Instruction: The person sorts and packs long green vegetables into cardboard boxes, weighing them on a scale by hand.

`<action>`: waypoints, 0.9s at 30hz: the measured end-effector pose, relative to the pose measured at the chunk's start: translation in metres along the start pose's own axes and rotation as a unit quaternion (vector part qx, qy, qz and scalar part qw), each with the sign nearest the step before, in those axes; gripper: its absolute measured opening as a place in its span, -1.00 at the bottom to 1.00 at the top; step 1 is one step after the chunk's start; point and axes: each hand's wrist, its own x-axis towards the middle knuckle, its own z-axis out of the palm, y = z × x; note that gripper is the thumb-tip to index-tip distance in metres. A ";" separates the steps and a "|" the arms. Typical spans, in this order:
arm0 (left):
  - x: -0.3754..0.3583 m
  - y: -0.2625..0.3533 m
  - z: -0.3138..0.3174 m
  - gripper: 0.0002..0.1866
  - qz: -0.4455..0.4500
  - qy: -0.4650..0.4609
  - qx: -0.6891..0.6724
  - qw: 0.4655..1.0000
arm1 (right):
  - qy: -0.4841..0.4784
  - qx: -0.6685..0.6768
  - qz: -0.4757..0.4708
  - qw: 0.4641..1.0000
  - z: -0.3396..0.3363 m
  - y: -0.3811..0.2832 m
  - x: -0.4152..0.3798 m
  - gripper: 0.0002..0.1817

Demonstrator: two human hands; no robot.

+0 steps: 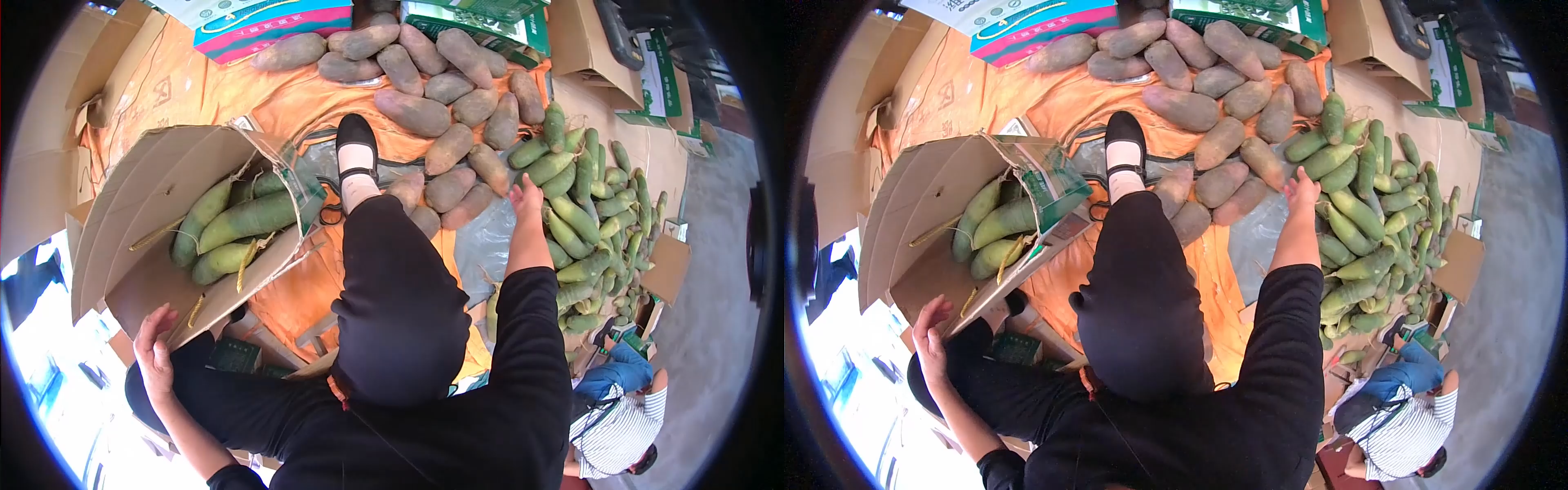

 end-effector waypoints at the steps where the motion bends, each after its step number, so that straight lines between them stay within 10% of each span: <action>1: 0.001 0.001 0.001 -0.18 0.005 -0.009 0.003 1.000 | -0.009 0.028 0.004 1.000 0.004 0.000 0.004 -0.34; 11: 0.008 0.012 0.005 -0.16 -0.026 -0.002 0.020 0.999 | 0.079 0.035 -0.009 0.996 0.014 0.005 0.053 -0.67; 27: 0.003 0.012 0.001 -0.16 0.020 -0.026 0.032 0.999 | -0.103 -0.087 0.087 0.987 -0.015 -0.001 0.013 -0.44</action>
